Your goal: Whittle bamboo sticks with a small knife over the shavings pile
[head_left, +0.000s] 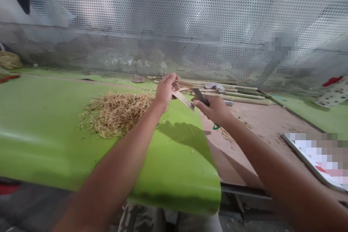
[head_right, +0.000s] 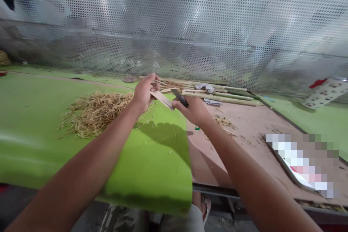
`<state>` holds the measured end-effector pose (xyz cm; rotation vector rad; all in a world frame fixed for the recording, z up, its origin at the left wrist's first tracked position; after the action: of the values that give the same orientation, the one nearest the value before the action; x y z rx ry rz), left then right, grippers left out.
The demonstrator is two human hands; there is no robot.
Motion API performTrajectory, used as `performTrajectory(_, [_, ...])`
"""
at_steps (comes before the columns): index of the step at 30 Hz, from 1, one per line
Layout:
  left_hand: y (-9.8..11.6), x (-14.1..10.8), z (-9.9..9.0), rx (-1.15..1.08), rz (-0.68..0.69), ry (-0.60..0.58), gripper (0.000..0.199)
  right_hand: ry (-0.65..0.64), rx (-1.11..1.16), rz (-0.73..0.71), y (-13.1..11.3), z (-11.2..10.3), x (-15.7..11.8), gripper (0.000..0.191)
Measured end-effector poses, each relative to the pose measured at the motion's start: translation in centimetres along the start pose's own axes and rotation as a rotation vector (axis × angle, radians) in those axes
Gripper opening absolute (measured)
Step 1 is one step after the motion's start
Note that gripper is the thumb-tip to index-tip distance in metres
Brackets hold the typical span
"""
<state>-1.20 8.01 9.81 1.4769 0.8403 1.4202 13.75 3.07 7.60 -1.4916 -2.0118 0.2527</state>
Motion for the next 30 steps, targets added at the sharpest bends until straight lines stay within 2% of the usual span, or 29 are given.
performTrajectory(2, [-0.6,-0.3,0.7,-0.046,-0.04,-0.031,0.027,-0.076,0.142,0.006,-0.7,1.1,0.4,0.044])
performTrajectory(5, [-0.7,-0.5,0.7,-0.046,-0.033,0.015,0.028,-0.152,0.298,0.017,-1.0,2.1,0.3,0.041])
performTrajectory(7, [-0.3,-0.6,0.2,0.01,-0.007,0.061,0.03,-0.051,0.391,0.056,0.4,0.9,0.2,0.037])
performTrajectory(9, [0.7,-1.0,0.5,0.145,0.041,0.039,0.027,0.157,0.447,0.112,3.0,-1.5,0.1,0.033])
performTrajectory(11, [1.8,-2.0,2.6,0.344,0.1,-0.106,0.02,0.361,0.416,0.179,5.7,-4.2,-0.4,0.029])
performTrajectory(13, [1.6,-4.2,6.5,0.528,0.113,-0.39,0.012,0.455,0.275,0.261,7.9,-6.0,-0.7,0.025])
performTrajectory(14, [1.0,-5.6,8.1,0.583,0.089,-0.51,0.012,0.447,0.176,0.297,8.6,-6.5,-0.6,0.023])
performTrajectory(16, [-0.3,-9.3,11.4,0.691,0.094,-0.794,0.019,0.322,-0.013,0.339,9.2,-6.2,-0.1,0.021])
performTrajectory(17, [-0.9,-11.0,12.4,0.782,0.141,-0.907,0.021,0.229,-0.081,0.343,9.2,-5.4,0.2,0.02])
performTrajectory(18, [-1.4,-12.1,12.7,0.874,0.181,-0.949,0.023,0.134,-0.133,0.335,8.9,-4.3,0.4,0.02])
performTrajectory(20, [-2.7,-13.0,11.6,1.026,0.184,-0.95,0.028,-0.038,-0.19,0.308,7.8,-1.6,0.7,0.021])
performTrajectory(21, [-3.1,-12.8,10.1,1.069,0.145,-0.894,0.031,-0.097,-0.218,0.288,7.0,-0.3,0.8,0.021])
performTrajectory(24, [-3.3,-11.1,3.9,1.181,0.023,-0.687,0.033,-0.234,-0.248,0.255,5.0,3.2,1.1,0.026])
performTrajectory(26, [-2.2,-10.1,-0.1,1.297,-0.025,-0.551,0.031,-0.272,-0.274,0.255,4.7,4.2,1.1,0.026])
performTrajectory(27, [-1.7,-9.9,-1.4,1.341,-0.05,-0.513,0.031,-0.277,-0.287,0.27,5.1,4.2,1.1,0.026])
performTrajectory(29, [-0.4,-10.1,-1.9,1.345,-0.051,-0.486,0.032,-0.27,-0.324,0.338,6.9,3.3,0.7,0.025])
performTrajectory(30, [0.0,-10.6,-1.2,1.316,-0.046,-0.495,0.033,-0.261,-0.347,0.38,8.0,2.5,0.4,0.024])
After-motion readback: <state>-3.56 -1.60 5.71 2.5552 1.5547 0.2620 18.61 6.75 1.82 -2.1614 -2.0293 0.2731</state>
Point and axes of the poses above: each hand's wrist, its own x-axis towards the middle knuckle, its own z-axis out of the palm, y = z × x, the point moved 10 cm from there along x, towards the middle knuckle
